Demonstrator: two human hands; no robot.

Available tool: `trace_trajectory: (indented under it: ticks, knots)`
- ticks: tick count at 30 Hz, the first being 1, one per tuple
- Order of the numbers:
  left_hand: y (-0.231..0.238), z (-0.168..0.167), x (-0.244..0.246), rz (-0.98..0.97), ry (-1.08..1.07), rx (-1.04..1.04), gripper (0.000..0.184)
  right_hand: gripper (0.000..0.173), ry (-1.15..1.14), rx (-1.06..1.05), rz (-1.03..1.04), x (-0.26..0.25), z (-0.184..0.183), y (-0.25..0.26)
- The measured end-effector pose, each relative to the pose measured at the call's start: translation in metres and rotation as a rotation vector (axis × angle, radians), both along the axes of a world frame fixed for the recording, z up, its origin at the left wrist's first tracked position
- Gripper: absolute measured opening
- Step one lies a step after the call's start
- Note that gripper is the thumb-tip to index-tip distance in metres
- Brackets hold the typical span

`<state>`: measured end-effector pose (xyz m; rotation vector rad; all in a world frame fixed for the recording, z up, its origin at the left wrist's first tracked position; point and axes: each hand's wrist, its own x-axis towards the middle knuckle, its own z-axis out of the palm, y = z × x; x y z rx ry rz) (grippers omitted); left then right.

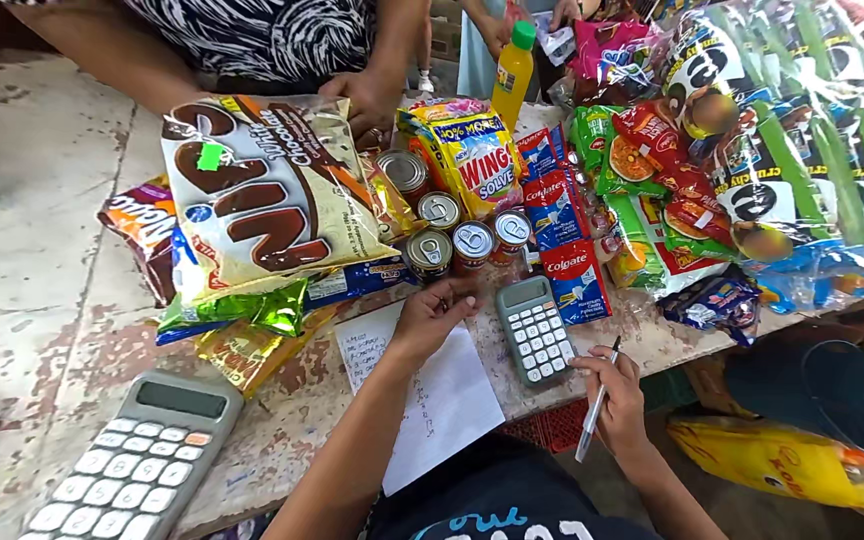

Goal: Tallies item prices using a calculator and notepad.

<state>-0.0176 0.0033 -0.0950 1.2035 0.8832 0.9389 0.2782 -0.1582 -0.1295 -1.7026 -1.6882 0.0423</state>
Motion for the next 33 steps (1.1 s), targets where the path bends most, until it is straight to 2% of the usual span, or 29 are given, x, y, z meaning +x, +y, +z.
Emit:
trace_trajectory:
  ticks: [4,8,13,18,24,33]
  knots:
    - [0.007,0.014,0.003,-0.025,0.016,0.009,0.024,0.025,0.085,0.09,0.013,-0.002,0.002,-0.002]
    - [0.012,0.038,0.009,-0.065,-0.009,0.027,0.029,0.025,0.136,0.097,0.01,-0.004,-0.014,-0.007]
    - [0.012,0.035,0.006,-0.08,-0.023,0.013,0.031,0.027,0.16,0.084,0.002,-0.005,-0.032,-0.009]
    - [0.016,0.048,0.011,-0.1,0.021,-0.015,0.029,0.029,0.164,0.056,0.013,-0.009,-0.02,-0.001]
    - [0.006,0.008,-0.002,-0.083,0.073,-0.063,0.027,0.028,0.128,0.017,0.05,-0.022,0.002,0.012]
    - [0.003,0.0,-0.003,-0.073,0.037,-0.017,0.025,0.026,0.06,0.073,0.122,-0.044,0.012,0.012]
